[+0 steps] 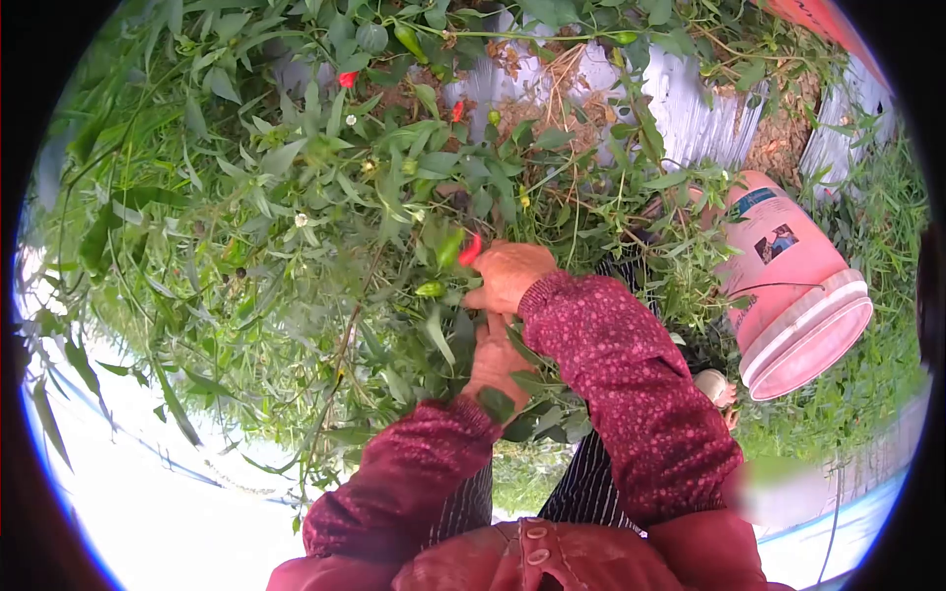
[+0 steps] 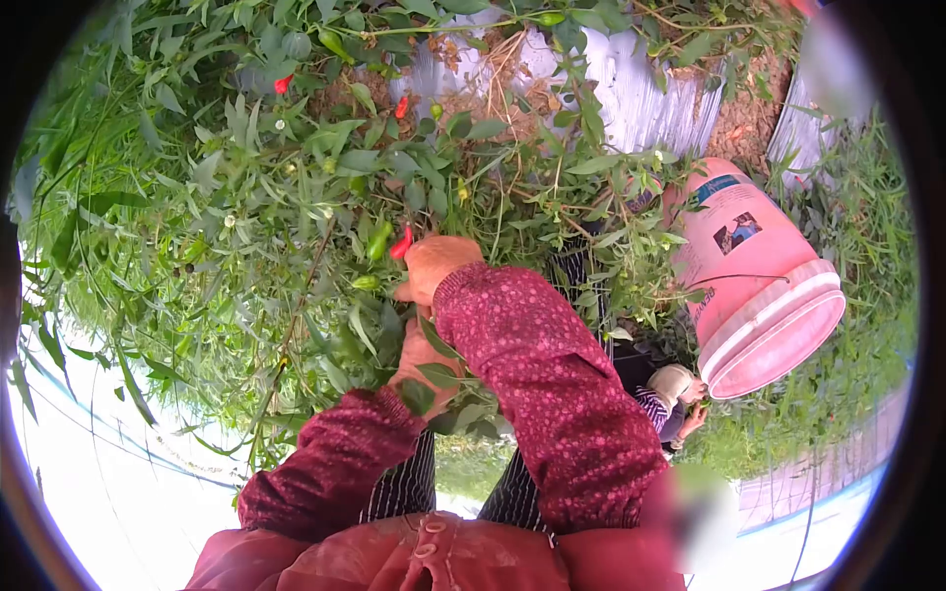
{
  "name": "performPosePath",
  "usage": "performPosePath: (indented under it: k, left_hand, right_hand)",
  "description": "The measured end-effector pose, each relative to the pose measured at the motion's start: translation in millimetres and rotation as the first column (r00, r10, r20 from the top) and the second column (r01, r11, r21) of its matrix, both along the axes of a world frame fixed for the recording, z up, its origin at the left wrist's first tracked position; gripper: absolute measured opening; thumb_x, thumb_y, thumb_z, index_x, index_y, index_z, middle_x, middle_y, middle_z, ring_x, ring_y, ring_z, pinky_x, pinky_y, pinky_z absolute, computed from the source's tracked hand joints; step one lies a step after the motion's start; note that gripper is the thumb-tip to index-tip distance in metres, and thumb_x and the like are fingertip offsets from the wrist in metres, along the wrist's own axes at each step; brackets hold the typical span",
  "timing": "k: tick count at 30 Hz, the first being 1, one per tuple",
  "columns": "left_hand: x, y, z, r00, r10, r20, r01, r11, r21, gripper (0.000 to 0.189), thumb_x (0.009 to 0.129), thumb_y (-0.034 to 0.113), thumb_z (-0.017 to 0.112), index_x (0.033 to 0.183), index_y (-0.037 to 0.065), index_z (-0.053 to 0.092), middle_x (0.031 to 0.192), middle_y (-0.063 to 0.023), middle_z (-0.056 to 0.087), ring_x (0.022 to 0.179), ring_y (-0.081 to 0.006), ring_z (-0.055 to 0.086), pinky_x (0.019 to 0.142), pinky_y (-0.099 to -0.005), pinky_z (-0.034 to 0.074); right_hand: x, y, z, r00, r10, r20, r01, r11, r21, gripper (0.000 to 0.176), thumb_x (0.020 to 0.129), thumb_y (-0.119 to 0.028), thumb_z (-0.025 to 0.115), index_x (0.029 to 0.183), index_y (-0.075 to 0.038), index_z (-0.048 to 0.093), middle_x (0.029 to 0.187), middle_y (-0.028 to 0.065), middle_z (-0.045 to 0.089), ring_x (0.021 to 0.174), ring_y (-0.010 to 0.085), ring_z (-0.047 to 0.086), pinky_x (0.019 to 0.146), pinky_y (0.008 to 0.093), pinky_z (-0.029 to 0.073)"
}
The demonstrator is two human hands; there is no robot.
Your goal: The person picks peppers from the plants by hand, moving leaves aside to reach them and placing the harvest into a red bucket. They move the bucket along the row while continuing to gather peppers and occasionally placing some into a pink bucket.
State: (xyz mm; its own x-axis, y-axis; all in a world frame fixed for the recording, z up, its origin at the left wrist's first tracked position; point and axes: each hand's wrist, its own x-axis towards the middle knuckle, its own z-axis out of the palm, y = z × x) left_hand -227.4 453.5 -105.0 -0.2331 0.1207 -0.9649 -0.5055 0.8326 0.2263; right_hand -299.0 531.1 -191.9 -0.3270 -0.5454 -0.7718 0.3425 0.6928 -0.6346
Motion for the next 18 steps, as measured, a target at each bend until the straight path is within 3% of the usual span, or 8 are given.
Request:
performPosePath:
  k: [2, 3, 4, 6, 7, 11, 14, 18]
  left_hand:
    - [-28, 3, 19, 0.799, -0.597, 0.068, 0.6, 0.787, -0.145, 0.045, 0.088, 0.021, 0.049, 0.131, 0.01, 0.043, 0.13, -0.0142, 0.043, 0.122, -0.0275, 0.043, 0.095, -0.0392, 0.041]
    - [-4, -23, 9, 0.845, -0.534, -0.028, 0.532, 0.845, -0.063, 0.048, 0.079, 0.022, 0.061, 0.121, 0.002, 0.048, 0.143, -0.0261, 0.02, 0.118, -0.0435, 0.04, 0.086, -0.0427, 0.049]
    - [-10, -29, 16, 0.846, -0.533, -0.023, 0.531, 0.845, -0.061, 0.048, 0.079, 0.022, 0.061, 0.121, 0.002, 0.048, 0.143, -0.0261, 0.02, 0.118, -0.0435, 0.04, 0.086, -0.0427, 0.049]
    - [-33, -32, 38, 0.495, -0.778, -0.387, 0.841, 0.541, -0.012, 0.045, 0.075, 0.02, 0.061, 0.115, 0.001, 0.052, 0.141, -0.0251, 0.026, 0.121, -0.0434, 0.04, 0.085, -0.0422, 0.049]
    - [-42, -36, 47, 0.546, -0.667, -0.506, 0.776, 0.631, 0.005, 0.039, 0.072, 0.012, 0.058, 0.109, 0.001, 0.055, 0.13, -0.0232, 0.043, 0.115, -0.0398, 0.048, 0.082, -0.0394, 0.05]
    - [-77, -49, 57, 0.701, -0.366, -0.612, 0.497, 0.866, 0.052, 0.037, 0.066, -0.003, 0.056, 0.102, 0.002, 0.057, 0.099, -0.0156, 0.062, 0.093, -0.0314, 0.061, 0.076, -0.036, 0.052]
    - [-110, -60, 33, 0.714, -0.251, -0.653, 0.237, 0.965, -0.111, 0.033, 0.072, 0.004, 0.065, 0.103, -0.002, 0.055, 0.096, -0.0189, 0.059, 0.086, -0.0371, 0.059, 0.074, -0.0394, 0.05]
    - [-117, -70, -17, 0.704, -0.412, -0.578, 0.324, 0.911, -0.254, 0.036, 0.076, 0.009, 0.067, 0.108, 0.001, 0.053, 0.106, -0.0186, 0.058, 0.086, -0.0341, 0.06, 0.072, -0.0394, 0.05]
  right_hand:
    - [2, 0, 0, 0.999, -0.009, 0.043, 0.011, 0.999, -0.041, 0.038, 0.073, -0.039, 0.062, 0.09, -0.005, 0.067, 0.091, 0.0116, 0.065, 0.089, 0.0274, 0.062, 0.079, 0.0396, 0.049]
    - [5, -2, 1, 0.995, -0.096, 0.042, 0.097, 0.995, -0.036, 0.036, 0.072, -0.038, 0.061, 0.089, -0.007, 0.067, 0.092, 0.0117, 0.065, 0.089, 0.0279, 0.062, 0.079, 0.04, 0.048]
    - [10, -4, 3, 0.982, -0.181, 0.047, 0.183, 0.983, -0.034, 0.034, 0.07, -0.036, 0.061, 0.088, -0.008, 0.067, 0.092, 0.0118, 0.065, 0.09, 0.0283, 0.061, 0.079, 0.0405, 0.048]
    - [15, -6, 7, 0.982, -0.184, 0.041, 0.185, 0.983, -0.022, 0.031, 0.069, -0.033, 0.059, 0.087, -0.01, 0.067, 0.091, 0.0115, 0.064, 0.089, 0.0293, 0.061, 0.078, 0.0416, 0.048]
    - [24, -10, 3, 0.972, -0.236, -0.011, 0.236, 0.971, -0.029, 0.03, 0.072, -0.033, 0.059, 0.089, -0.01, 0.067, 0.091, 0.0113, 0.064, 0.089, 0.0296, 0.06, 0.078, 0.0422, 0.048]
    - [37, -16, 3, 0.941, -0.331, -0.077, 0.326, 0.943, -0.062, 0.029, 0.079, -0.032, 0.058, 0.094, -0.009, 0.065, 0.092, 0.0111, 0.063, 0.09, 0.0304, 0.06, 0.078, 0.0434, 0.048]
    - [39, -14, 6, 0.924, -0.374, -0.08, 0.37, 0.927, -0.068, 0.029, 0.081, -0.032, 0.059, 0.095, -0.007, 0.064, 0.092, 0.0106, 0.062, 0.09, 0.0306, 0.059, 0.077, 0.0438, 0.047]
    - [41, -14, 9, 0.911, -0.404, -0.084, 0.397, 0.914, -0.081, 0.027, 0.081, -0.03, 0.06, 0.095, -0.007, 0.064, 0.091, 0.0099, 0.061, 0.089, 0.0305, 0.059, 0.077, 0.0438, 0.047]
